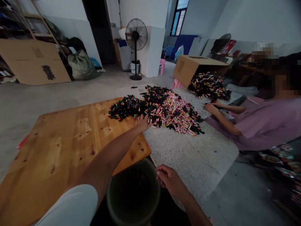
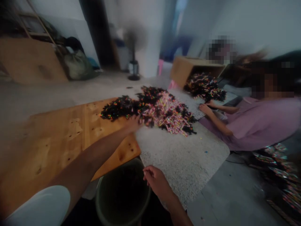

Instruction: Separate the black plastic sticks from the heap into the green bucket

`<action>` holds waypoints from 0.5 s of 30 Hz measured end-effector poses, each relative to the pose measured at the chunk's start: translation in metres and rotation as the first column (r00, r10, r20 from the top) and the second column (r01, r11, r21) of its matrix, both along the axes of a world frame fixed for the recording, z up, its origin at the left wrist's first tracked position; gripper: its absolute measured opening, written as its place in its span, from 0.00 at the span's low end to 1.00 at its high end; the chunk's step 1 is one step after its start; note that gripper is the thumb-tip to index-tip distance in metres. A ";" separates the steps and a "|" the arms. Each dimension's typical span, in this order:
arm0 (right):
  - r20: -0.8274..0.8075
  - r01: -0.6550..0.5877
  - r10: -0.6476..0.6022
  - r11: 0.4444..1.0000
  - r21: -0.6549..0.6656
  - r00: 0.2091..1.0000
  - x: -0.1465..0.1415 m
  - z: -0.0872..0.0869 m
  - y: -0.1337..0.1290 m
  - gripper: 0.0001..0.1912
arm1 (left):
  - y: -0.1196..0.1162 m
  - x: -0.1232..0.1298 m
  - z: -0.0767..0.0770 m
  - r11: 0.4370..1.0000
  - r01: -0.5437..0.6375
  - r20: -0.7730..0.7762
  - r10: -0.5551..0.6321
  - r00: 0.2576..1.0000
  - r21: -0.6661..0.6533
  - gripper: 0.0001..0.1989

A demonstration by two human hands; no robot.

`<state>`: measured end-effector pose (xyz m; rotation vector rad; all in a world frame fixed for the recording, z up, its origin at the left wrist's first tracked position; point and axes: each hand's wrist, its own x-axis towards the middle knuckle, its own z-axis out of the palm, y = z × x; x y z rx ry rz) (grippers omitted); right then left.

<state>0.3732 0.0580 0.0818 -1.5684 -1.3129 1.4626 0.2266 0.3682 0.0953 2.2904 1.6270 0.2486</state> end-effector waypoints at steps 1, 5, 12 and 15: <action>0.004 0.043 -0.043 0.999 -0.012 0.999 0.007 0.000 0.005 0.13 | 0.002 0.010 -0.004 1.000 -0.021 -0.024 0.021 0.999 -0.017 0.45; 0.034 0.127 -0.128 0.992 0.019 0.991 0.030 -0.008 0.027 0.14 | -0.012 0.039 -0.019 0.999 -0.048 -0.071 0.048 0.996 -0.004 0.45; 0.295 0.280 -0.349 0.927 0.252 0.889 0.067 -0.024 0.093 0.16 | -0.080 0.056 -0.039 0.970 0.223 0.113 -0.233 0.966 0.091 0.32; 0.487 0.207 -0.352 0.922 0.326 0.800 0.068 -0.020 0.121 0.16 | -0.083 0.053 -0.040 0.944 0.316 0.328 -0.329 0.886 0.094 0.26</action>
